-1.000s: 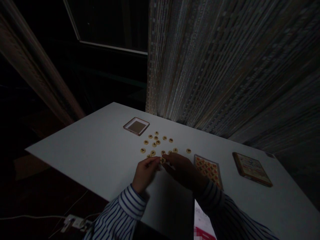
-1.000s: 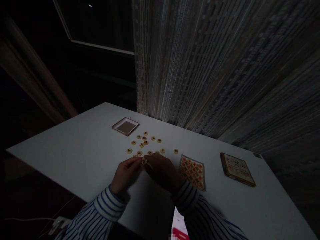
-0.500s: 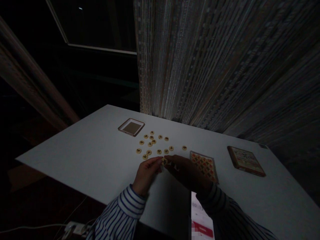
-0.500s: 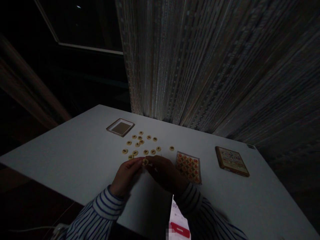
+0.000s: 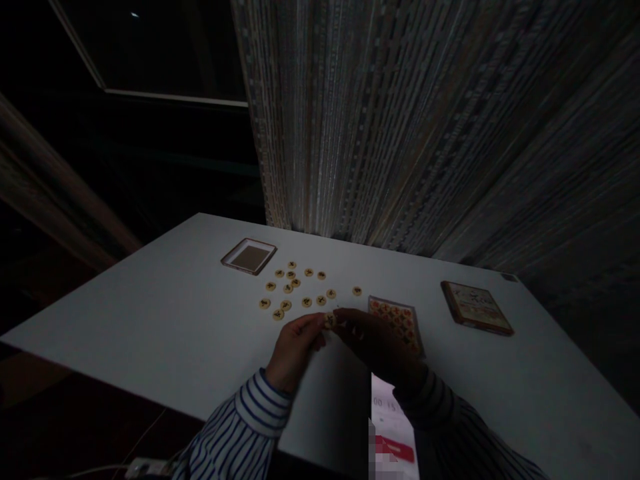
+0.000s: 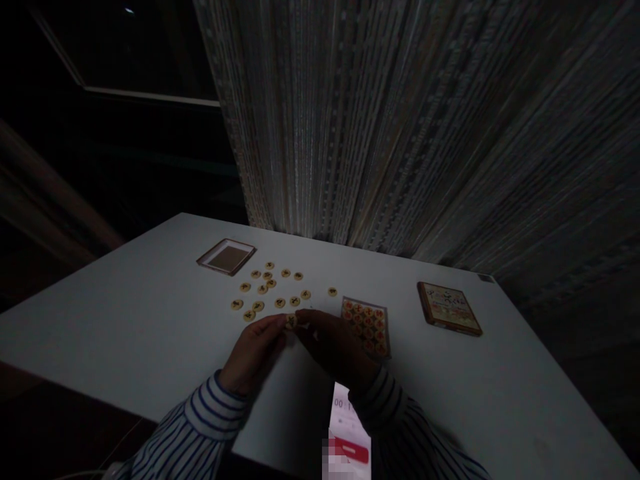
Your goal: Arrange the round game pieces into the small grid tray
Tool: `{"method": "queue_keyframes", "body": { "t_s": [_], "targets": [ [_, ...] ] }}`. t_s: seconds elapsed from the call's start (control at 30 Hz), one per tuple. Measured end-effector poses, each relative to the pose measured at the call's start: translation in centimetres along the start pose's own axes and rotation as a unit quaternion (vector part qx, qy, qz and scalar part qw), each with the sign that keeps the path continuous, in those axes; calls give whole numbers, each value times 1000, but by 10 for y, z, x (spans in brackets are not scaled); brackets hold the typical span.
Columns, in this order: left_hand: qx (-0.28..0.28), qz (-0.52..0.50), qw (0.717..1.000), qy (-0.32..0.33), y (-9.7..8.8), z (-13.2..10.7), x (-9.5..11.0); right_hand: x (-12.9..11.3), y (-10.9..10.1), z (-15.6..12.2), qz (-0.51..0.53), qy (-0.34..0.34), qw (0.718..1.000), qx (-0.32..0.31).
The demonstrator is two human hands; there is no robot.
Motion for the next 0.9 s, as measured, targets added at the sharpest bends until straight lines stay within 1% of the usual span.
{"method": "queue_keyframes", "body": {
  "t_s": [0.2, 0.33, 0.4, 0.53, 0.73, 0.9],
  "targets": [
    [-7, -21, 1000, -16, 11, 1, -6, 11, -2, -7, 36, 15, 999, 8],
    [-13, 2, 1000, -17, 17, 2, -7, 12, -6, -9, 13, 14, 1000, -3],
    [-10, 14, 1000, -16, 20, 2, -6, 15, -9, -11, -5, 24, 1000, 1],
    [5, 40, 999, -6, 25, 2, -4, 24, -14, -18, -28, 39, 999, 19],
    [11, 64, 998, -3, 28, 7, -8, 28, -23, -31, -73, 20, 995, 58],
    [20, 50, 999, -3, 33, 13, -6, 33, -41, -41, -118, 28, 985, 126]
  ]
}}
Point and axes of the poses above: each hand's wrist, its own z-axis towards the middle knuckle, its own y-axis out of the palm, x = y × z, the point moved 9 cm from there along z, towards the middle knuckle, and after that the axes turned 2 degrees about -y, right-handed, at the moved point
